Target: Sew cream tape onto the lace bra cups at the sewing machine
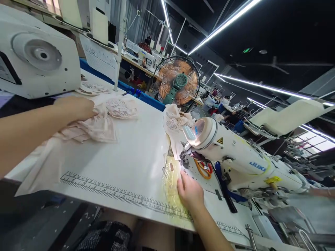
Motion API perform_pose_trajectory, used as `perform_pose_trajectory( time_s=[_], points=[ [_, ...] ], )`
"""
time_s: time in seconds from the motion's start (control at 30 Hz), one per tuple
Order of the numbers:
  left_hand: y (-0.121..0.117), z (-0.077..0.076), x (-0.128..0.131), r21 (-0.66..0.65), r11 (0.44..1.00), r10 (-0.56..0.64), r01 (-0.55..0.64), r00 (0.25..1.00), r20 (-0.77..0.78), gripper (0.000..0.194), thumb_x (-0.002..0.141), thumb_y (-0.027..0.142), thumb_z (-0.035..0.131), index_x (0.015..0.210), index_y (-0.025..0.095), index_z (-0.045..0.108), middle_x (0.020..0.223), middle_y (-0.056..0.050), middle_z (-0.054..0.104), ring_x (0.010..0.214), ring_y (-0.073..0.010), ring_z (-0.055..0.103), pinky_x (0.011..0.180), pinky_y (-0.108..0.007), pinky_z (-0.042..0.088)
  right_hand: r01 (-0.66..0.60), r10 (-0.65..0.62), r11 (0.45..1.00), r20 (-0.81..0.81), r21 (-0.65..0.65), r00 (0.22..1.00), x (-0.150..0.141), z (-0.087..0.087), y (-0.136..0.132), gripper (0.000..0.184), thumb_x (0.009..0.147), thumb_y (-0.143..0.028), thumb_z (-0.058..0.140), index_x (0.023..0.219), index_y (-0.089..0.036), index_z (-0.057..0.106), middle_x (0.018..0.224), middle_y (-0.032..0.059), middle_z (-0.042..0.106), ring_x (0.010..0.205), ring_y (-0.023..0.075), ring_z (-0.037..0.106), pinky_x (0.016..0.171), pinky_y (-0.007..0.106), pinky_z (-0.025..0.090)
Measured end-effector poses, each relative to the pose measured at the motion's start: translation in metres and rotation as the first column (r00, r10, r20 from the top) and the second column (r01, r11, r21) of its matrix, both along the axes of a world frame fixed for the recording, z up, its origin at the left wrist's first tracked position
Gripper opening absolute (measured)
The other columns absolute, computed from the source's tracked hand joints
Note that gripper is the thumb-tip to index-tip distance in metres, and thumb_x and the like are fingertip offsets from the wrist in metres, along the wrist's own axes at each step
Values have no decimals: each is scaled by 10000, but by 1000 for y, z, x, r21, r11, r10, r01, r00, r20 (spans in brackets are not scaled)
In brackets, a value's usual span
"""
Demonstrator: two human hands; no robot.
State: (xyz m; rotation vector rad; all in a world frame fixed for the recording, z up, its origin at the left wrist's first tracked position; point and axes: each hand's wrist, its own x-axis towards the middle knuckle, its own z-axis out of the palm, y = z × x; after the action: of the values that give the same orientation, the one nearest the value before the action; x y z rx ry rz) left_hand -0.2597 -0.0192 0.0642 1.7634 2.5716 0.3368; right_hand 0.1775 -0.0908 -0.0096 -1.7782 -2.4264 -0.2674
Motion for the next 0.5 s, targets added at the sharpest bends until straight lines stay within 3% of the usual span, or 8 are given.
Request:
perform_pose_trajectory(
  time_s=[0.17,0.27,0.33,0.43,0.5],
  points=[
    [-31,35,37,145,989,-25,30,999,-32,332,943,268,217,761,134,461,806,-59,522,850,-228,513,769,-477,480,-27,29,999,-45,37,999,2,11,-7,428,955,-212,278,1163,-137,644,903,72,732,807,206,688,640,251,503],
    [-44,60,69,250,966,-78,68,997,29,270,920,295,246,764,166,425,741,-23,488,783,-197,488,762,-412,458,-61,73,997,-253,52,965,-2,17,-17,434,944,-197,267,1115,-98,653,837,103,701,782,230,669,671,286,509],
    [-56,67,96,265,950,-200,168,975,100,188,862,303,347,745,186,436,679,-2,495,717,-180,487,726,-340,440,-87,104,994,-404,58,909,-13,17,-31,380,933,-202,313,1052,-91,657,812,107,681,758,215,655,676,283,518],
    [-80,52,145,235,901,-417,365,878,234,159,786,320,418,690,207,475,612,18,527,629,-163,513,608,-260,413,-195,173,981,-547,18,819,-37,8,-64,260,892,-200,454,1096,-152,609,949,66,682,836,145,655,702,201,526],
    [-99,28,179,216,851,-525,479,792,313,207,793,354,373,671,222,475,574,28,525,573,-158,521,551,-251,416,-402,196,910,-751,-100,631,-50,-2,-89,381,846,-224,566,1224,-197,530,1056,51,671,910,146,657,735,203,532]
  ],
)
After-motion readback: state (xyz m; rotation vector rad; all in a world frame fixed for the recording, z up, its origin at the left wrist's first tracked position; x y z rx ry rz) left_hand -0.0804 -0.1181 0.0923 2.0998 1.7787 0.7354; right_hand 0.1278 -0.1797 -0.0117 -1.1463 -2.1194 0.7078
